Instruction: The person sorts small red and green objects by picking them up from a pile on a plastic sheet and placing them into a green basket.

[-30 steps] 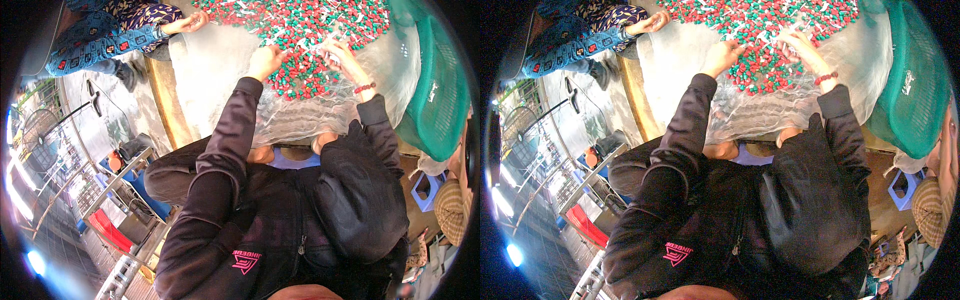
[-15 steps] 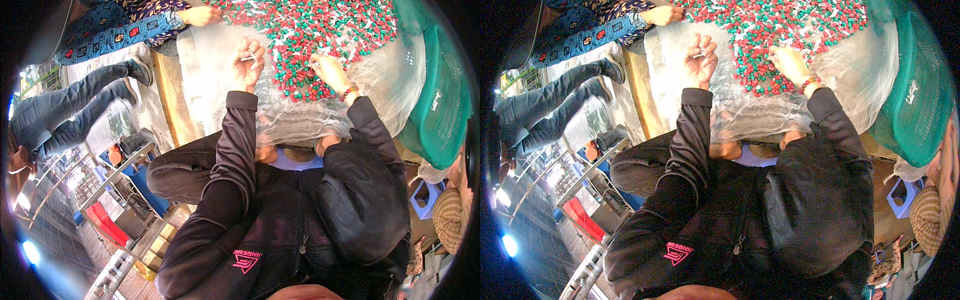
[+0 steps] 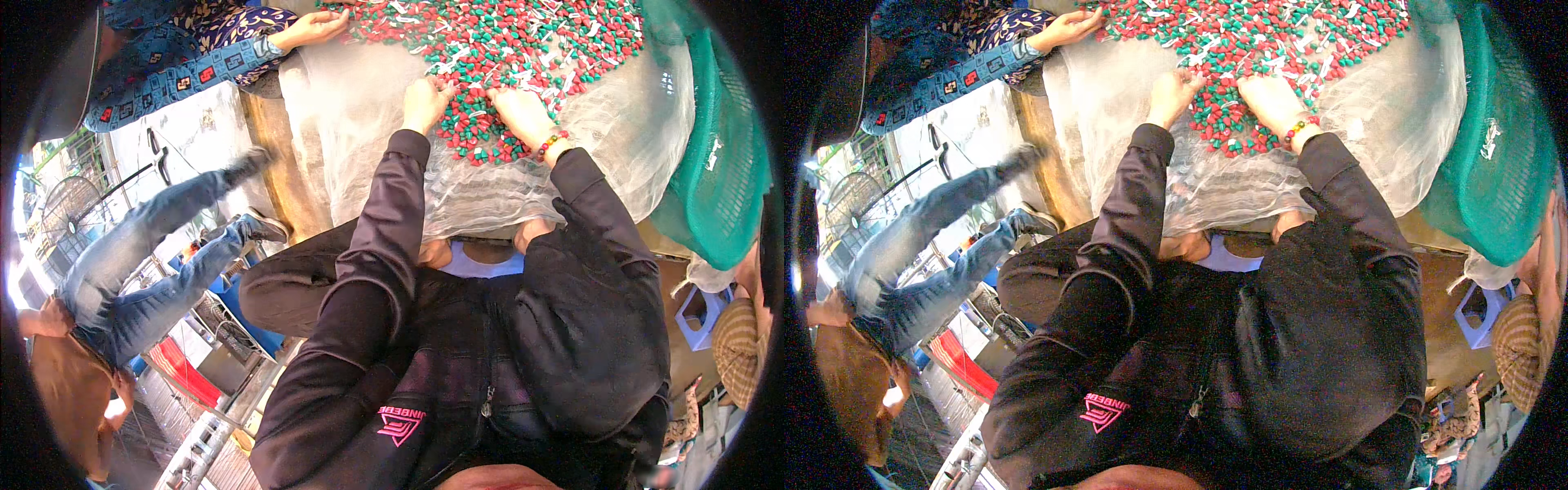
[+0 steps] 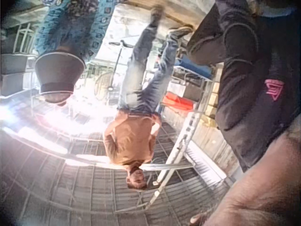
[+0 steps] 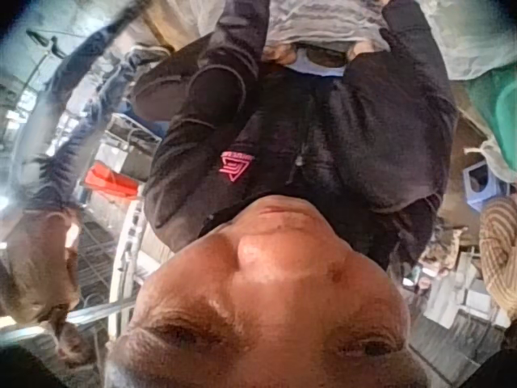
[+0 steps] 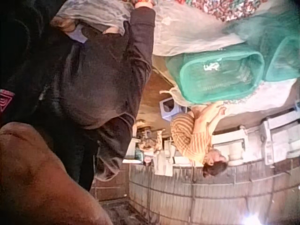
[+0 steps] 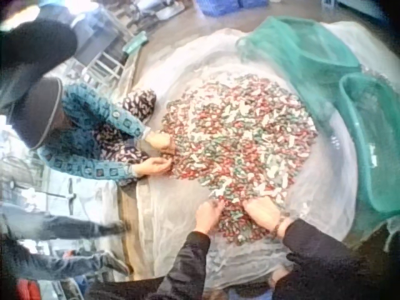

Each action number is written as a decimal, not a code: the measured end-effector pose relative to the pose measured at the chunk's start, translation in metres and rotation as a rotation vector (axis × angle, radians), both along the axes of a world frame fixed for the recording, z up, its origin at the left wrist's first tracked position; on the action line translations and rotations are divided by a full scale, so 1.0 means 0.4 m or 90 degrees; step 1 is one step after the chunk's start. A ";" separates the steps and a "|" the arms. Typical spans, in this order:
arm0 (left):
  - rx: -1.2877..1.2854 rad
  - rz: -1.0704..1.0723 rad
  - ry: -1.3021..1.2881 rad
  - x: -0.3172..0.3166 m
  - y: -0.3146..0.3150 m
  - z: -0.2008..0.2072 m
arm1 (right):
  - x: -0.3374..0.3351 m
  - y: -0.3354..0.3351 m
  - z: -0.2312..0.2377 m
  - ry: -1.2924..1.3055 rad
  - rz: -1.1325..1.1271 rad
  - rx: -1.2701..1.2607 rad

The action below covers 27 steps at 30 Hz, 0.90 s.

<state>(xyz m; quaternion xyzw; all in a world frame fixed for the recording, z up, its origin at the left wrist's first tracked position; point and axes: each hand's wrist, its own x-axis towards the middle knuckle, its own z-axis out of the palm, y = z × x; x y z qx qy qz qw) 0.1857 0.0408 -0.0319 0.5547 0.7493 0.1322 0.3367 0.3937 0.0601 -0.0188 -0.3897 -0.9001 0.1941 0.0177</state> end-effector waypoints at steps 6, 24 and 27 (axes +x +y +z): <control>-0.184 0.210 -1.073 0.002 -0.004 0.140 | 0.052 0.014 -0.026 0.139 -0.145 -0.093; -0.109 0.263 -0.972 -0.030 -0.078 0.106 | 0.193 0.092 -0.006 0.412 -0.350 -0.414; -0.119 0.272 -1.043 -0.042 -0.100 0.132 | 0.153 0.080 -0.061 0.146 -0.273 0.000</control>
